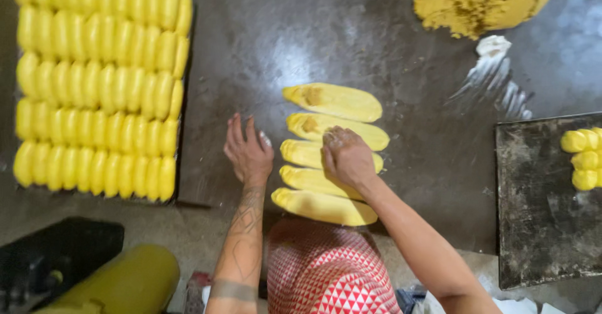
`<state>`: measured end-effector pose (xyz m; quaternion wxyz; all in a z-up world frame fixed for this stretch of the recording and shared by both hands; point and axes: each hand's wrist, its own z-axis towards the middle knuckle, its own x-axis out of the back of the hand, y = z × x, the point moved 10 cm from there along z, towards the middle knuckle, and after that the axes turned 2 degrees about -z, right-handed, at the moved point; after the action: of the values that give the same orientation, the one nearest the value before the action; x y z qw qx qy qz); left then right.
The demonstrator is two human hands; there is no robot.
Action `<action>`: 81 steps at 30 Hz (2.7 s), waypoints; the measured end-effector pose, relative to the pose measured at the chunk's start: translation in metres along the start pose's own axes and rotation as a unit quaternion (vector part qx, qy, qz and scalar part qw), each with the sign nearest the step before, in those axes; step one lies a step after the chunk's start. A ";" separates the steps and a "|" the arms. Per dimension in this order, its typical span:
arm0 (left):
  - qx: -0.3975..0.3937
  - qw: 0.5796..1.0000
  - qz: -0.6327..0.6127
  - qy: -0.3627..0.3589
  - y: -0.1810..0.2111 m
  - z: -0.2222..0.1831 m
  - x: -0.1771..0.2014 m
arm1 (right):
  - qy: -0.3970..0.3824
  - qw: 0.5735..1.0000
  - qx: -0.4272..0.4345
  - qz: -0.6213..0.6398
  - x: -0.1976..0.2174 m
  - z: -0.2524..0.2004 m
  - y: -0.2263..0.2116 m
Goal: The person prepares bread dough by hand, stretching and folding individual portions on a large table, and placing the shaped dough onto a tray.
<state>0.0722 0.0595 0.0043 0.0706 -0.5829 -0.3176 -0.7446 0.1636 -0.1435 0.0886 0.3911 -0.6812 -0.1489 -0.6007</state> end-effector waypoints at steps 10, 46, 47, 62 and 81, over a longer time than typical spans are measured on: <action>-0.004 1.000 0.013 0.001 0.009 0.006 0.001 | 0.165 0.970 -0.121 -0.128 0.064 0.061 0.275; 0.010 1.000 -0.023 0.002 -0.005 0.004 -0.001 | -0.019 0.966 -0.032 0.255 -0.029 -0.038 -0.050; 0.006 1.000 -0.025 0.002 -0.003 0.004 -0.001 | -0.015 0.995 0.009 0.102 -0.025 -0.038 -0.058; -0.004 1.000 0.029 -0.002 0.006 0.007 -0.001 | 0.195 0.967 -0.128 -0.105 0.067 0.000 0.220; 0.020 0.999 0.029 -0.003 0.008 0.006 0.002 | 0.073 0.974 -0.135 -0.168 0.050 0.069 0.388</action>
<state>0.0806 0.0571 0.0097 0.1034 -0.5928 -0.3156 -0.7337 0.4847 -0.3596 -0.0003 0.1984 -0.6470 -0.1497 -0.7209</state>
